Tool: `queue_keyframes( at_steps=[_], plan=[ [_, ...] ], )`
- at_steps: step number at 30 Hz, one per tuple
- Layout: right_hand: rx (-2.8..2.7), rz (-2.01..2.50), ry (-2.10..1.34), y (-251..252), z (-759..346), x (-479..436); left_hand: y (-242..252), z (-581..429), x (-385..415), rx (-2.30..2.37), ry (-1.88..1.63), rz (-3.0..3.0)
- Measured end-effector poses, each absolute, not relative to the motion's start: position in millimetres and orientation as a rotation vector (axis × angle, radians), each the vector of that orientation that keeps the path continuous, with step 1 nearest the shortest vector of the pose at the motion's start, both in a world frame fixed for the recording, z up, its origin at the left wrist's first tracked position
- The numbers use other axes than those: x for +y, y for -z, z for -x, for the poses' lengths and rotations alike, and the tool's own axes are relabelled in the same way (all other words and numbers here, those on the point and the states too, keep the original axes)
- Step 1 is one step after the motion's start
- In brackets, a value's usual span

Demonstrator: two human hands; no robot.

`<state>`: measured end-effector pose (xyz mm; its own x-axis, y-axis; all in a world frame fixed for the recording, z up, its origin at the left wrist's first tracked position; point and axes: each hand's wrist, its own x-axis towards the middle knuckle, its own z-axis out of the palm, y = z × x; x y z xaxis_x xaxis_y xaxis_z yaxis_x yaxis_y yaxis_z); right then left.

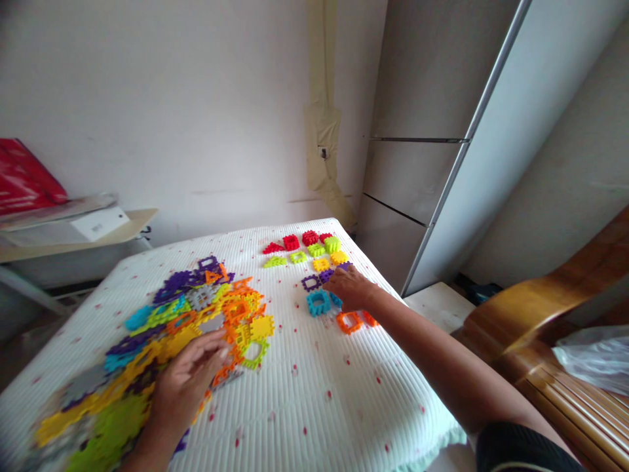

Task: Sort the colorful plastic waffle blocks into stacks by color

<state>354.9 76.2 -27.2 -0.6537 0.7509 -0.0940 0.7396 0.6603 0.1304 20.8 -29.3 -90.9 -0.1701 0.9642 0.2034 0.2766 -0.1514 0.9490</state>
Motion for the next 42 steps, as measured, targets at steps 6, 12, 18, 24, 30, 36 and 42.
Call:
queue_keyframes(
  at_steps=[6,12,18,24,30,36,42],
  plan=[
    [2.693,-1.247,-0.08,29.4,-354.1,80.0,88.9,-22.5,-28.1,1.467,-1.359,-1.45],
    [2.679,-1.243,-0.07,32.1,-354.8,83.2,84.5,-24.8,-29.3,1.498,-1.357,-1.474],
    [2.663,-1.32,-0.101,31.2,-352.8,82.5,89.1,-21.9,-28.1,1.495,-1.34,-1.459],
    [2.681,-1.374,-0.121,37.5,-351.9,84.2,83.2,-27.0,-31.8,1.487,-1.369,-1.484],
    [2.763,-1.406,-0.176,55.9,-355.4,94.6,79.1,-30.5,-32.9,1.46,-1.389,-1.521],
    [2.889,-1.369,-0.282,60.6,-365.0,98.4,70.8,-32.8,-38.6,1.445,-1.406,-1.659],
    [3.095,-1.356,-0.393,57.3,-377.2,97.4,49.4,-10.8,-40.7,1.682,-1.346,-1.921]
  ],
)
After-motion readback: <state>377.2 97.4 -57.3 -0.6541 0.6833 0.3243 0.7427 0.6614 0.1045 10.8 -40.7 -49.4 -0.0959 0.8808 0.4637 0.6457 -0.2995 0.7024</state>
